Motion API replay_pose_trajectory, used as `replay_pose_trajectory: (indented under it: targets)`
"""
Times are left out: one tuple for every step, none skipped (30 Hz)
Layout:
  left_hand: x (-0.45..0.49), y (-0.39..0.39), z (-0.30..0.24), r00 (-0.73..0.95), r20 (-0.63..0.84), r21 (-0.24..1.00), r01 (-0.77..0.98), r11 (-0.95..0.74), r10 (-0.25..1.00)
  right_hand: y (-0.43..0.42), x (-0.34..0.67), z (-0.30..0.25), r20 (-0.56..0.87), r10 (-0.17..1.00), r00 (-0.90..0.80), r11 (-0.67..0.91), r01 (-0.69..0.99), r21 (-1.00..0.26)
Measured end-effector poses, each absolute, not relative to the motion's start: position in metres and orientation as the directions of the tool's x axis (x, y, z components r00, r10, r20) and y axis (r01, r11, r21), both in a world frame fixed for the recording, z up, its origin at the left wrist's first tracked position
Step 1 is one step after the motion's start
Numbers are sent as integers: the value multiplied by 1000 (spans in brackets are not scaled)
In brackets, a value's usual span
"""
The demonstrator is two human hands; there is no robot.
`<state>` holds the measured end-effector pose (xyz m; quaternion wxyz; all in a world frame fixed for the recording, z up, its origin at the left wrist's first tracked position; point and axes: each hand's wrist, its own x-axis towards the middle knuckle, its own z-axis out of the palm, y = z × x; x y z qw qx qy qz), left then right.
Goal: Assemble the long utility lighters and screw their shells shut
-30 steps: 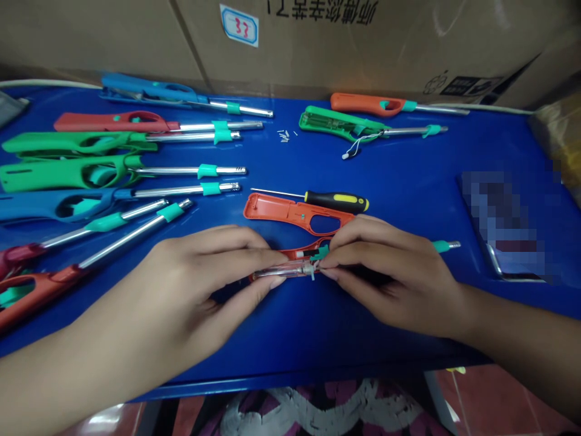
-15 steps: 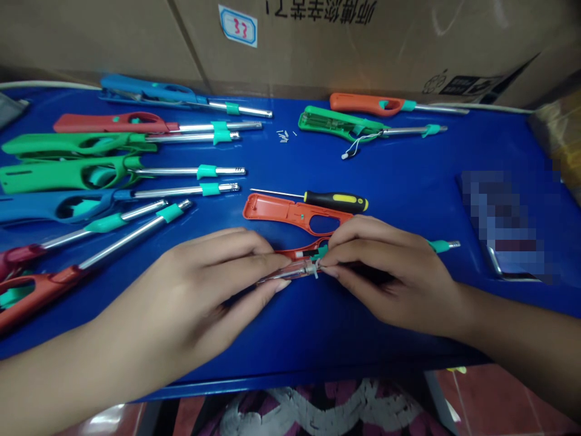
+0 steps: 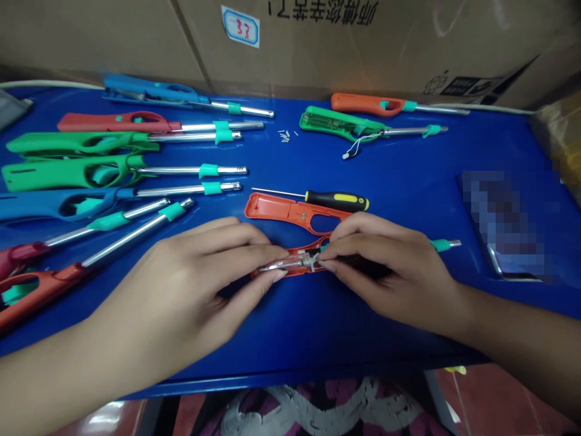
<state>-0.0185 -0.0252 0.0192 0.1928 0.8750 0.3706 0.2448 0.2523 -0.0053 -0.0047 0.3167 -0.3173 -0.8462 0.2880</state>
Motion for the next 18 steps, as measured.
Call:
replay_pose_trajectory:
  targets:
    - [-19,-25,20,600,280,522,560,-643,749,-5,252,-5,358,722,-592,629,348,-695]
    - [-19,-25,20,595,281,523,563,-640,753,-6,252,-5,363,725,-585,627,343,-700]
    - [-19,-25,20,589,276,524,570,-633,759,-6,252,-5,368,728,-579,625,338,-704]
    - [-19,-25,20,586,271,524,575,-628,763,-6,252,-5,378,731,-568,625,336,-704]
    - [-20,-25,20,589,266,523,577,-628,763,-6,252,-4,385,734,-559,626,338,-703]
    - [-20,-25,20,596,257,520,578,-629,761,-7,251,-3,391,738,-549,626,342,-701]
    - [-20,-24,20,608,246,515,578,-633,755,-7,251,-2,397,743,-539,625,348,-699]
    - [-20,-24,19,620,233,508,579,-637,749,-7,251,-1,399,748,-530,623,354,-698]
    - [-20,-24,19,630,221,499,583,-641,744,-8,251,0,401,751,-524,622,358,-697]
    - [-21,-24,18,637,213,488,588,-645,741,-8,251,0,399,754,-522,619,360,-698]
    - [-21,-24,18,640,207,477,594,-648,740,-8,251,1,395,754,-524,617,362,-698]
    - [-21,-23,17,642,203,467,601,-649,740,-7,252,1,392,754,-528,618,364,-697]
    - [-21,-23,17,641,203,457,606,-651,740,-7,252,1,387,751,-535,619,366,-695]
    - [-21,-23,16,641,203,449,611,-652,741,-7,252,0,380,748,-545,621,370,-691]
    - [-22,-23,16,640,201,443,615,-652,741,-6,252,-1,375,743,-555,625,373,-686]
    - [-22,-23,16,640,202,438,618,-653,741,-6,252,-1,373,736,-565,632,376,-677]
    - [-22,-23,16,640,205,433,619,-655,740,-6,252,-2,376,726,-576,645,378,-664]
    - [-22,-24,16,640,208,431,619,-657,739,-6,252,-2,379,716,-586,658,384,-648]
